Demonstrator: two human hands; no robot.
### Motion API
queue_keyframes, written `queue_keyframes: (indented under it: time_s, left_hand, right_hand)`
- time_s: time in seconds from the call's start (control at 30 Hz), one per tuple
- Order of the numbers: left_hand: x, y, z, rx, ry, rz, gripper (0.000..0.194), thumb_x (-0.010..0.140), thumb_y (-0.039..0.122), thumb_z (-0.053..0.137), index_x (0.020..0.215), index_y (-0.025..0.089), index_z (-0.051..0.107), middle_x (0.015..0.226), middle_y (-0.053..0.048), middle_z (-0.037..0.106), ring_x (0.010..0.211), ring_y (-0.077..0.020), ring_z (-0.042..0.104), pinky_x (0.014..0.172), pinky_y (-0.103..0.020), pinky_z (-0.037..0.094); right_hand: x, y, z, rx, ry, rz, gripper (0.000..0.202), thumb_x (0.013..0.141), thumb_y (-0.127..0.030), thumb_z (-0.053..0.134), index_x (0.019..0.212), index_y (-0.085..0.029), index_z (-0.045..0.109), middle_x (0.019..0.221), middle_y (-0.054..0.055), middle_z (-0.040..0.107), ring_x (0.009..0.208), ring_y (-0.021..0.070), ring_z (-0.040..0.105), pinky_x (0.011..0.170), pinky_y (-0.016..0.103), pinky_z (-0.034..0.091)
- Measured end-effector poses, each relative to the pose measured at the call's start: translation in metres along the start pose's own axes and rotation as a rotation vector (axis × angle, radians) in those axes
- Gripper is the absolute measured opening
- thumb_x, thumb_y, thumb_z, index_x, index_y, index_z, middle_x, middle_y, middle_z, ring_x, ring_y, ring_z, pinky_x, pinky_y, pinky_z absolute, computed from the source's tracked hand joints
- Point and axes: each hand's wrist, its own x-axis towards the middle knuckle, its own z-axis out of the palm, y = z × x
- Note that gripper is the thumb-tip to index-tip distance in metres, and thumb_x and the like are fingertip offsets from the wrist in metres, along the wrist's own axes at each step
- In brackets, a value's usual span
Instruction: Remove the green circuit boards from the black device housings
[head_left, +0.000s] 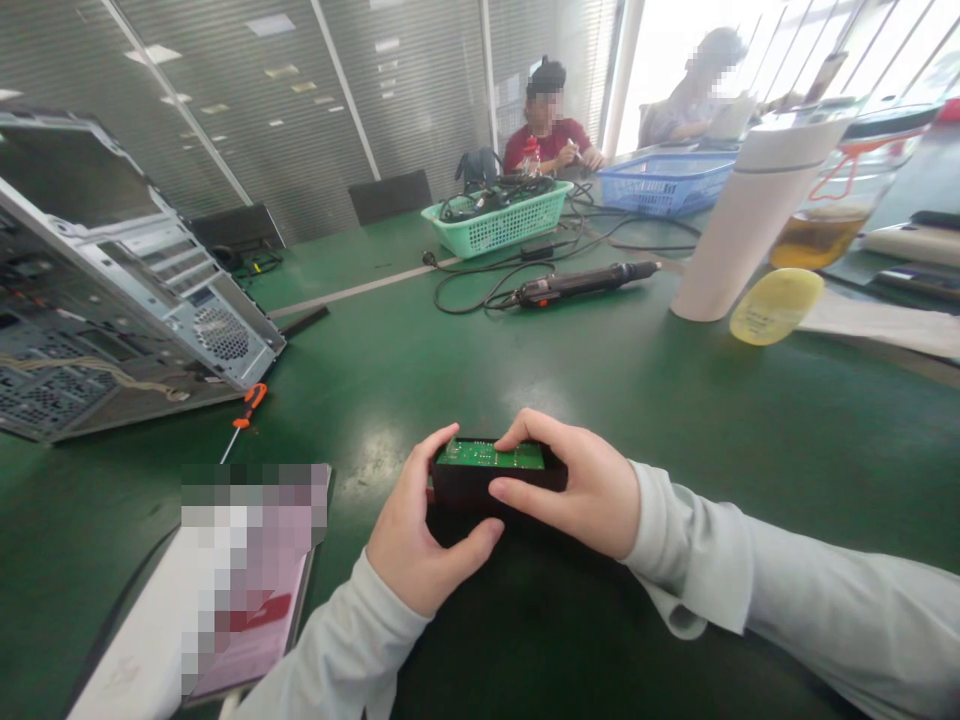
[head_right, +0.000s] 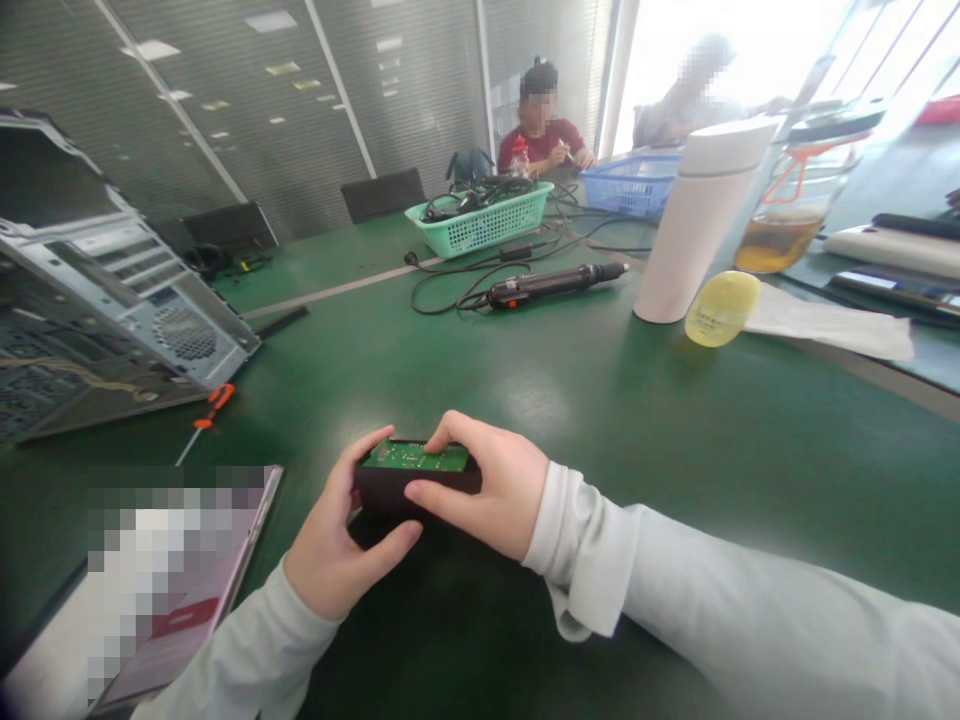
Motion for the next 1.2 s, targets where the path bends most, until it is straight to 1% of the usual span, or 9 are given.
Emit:
queue_keyframes:
  time_s: [0.07,0.17,0.33,0.47,0.6,0.83,1.0,1.1,1.2]
  left_hand:
    - [0.0,-0.001,0.001,-0.013,0.012,-0.002,0.067,0.07,0.032,0.066,0.13,0.02,0.039,0.126,-0.012,0.05,0.112,-0.0282,0.053,0.09,-0.042,0.046]
    - [0.002,-0.002,0.0,-0.016,0.026,0.048,0.055,0.076,0.029,0.062,0.127,0.021,0.043,0.123,-0.011,0.052,0.111,-0.0265,0.053,0.089,-0.04,0.047]
    - [0.004,-0.004,-0.002,-0.037,0.052,0.075,0.042,0.081,0.024,0.057,0.122,0.023,0.047,0.125,-0.01,0.05,0.115,-0.0246,0.051,0.085,-0.036,0.05]
    - [0.003,-0.003,0.0,-0.152,0.12,0.061,0.037,0.079,0.021,0.059,0.114,0.023,0.048,0.124,-0.009,0.051,0.115,-0.0232,0.053,0.081,-0.032,0.051]
    - [0.002,0.0,0.001,-0.198,0.142,0.076,0.032,0.078,0.02,0.059,0.107,0.023,0.047,0.122,-0.007,0.052,0.113,-0.0218,0.054,0.081,-0.031,0.05]
    - [0.003,0.001,-0.005,-0.22,0.077,-0.007,0.028,0.082,0.028,0.058,0.108,0.02,0.053,0.107,-0.007,0.058,0.102,-0.021,0.057,0.082,-0.03,0.048]
    - [0.007,-0.003,-0.01,-0.313,0.032,-0.065,0.02,0.08,0.029,0.061,0.096,0.018,0.056,0.109,-0.01,0.061,0.105,-0.0238,0.058,0.083,-0.033,0.049]
    - [0.011,-0.003,-0.012,-0.373,0.038,-0.106,0.021,0.074,0.031,0.067,0.088,0.017,0.059,0.105,-0.01,0.062,0.101,-0.0238,0.059,0.085,-0.035,0.05]
    - [0.014,-0.001,-0.013,-0.451,0.042,-0.151,0.024,0.068,0.032,0.073,0.082,0.017,0.061,0.1,-0.009,0.064,0.096,-0.0228,0.061,0.08,-0.033,0.051]
  right_hand:
    - [-0.002,-0.001,-0.003,-0.185,0.019,-0.121,0.026,0.083,-0.038,0.063,0.095,-0.018,0.053,0.084,0.001,0.057,0.074,0.0135,0.051,0.065,0.025,0.039]
    - [-0.002,-0.002,-0.005,-0.351,0.044,-0.282,0.026,0.084,-0.036,0.064,0.102,-0.02,0.054,0.095,0.003,0.058,0.086,0.0166,0.053,0.072,0.028,0.043]
    - [0.0,0.001,-0.006,-0.478,0.075,-0.405,0.044,0.084,-0.027,0.066,0.122,-0.019,0.046,0.108,0.006,0.057,0.095,0.0197,0.052,0.082,0.032,0.047]
    - [0.002,0.002,-0.006,-0.507,0.14,-0.443,0.05,0.081,-0.022,0.067,0.125,-0.018,0.044,0.109,0.006,0.058,0.095,0.0212,0.051,0.083,0.035,0.047]
    - [0.003,0.002,-0.007,-0.492,0.132,-0.456,0.05,0.081,-0.022,0.067,0.125,-0.017,0.044,0.11,0.006,0.057,0.096,0.021,0.051,0.084,0.034,0.047]
    - [0.006,0.009,-0.015,-0.326,-0.005,-0.415,0.042,0.086,-0.04,0.062,0.119,-0.018,0.047,0.108,0.006,0.058,0.093,0.018,0.054,0.081,0.031,0.046]
    - [0.008,0.011,-0.018,-0.355,-0.061,-0.471,0.048,0.088,-0.047,0.058,0.122,-0.017,0.044,0.111,0.008,0.057,0.095,0.0184,0.055,0.082,0.032,0.046]
    - [0.007,0.011,-0.02,-0.33,-0.086,-0.43,0.055,0.086,-0.053,0.058,0.124,-0.017,0.043,0.112,0.009,0.057,0.097,0.0195,0.056,0.084,0.032,0.046]
    - [0.006,0.009,-0.022,-0.259,-0.109,-0.356,0.064,0.08,-0.059,0.063,0.125,-0.018,0.041,0.103,0.008,0.057,0.093,0.0195,0.057,0.081,0.03,0.045]
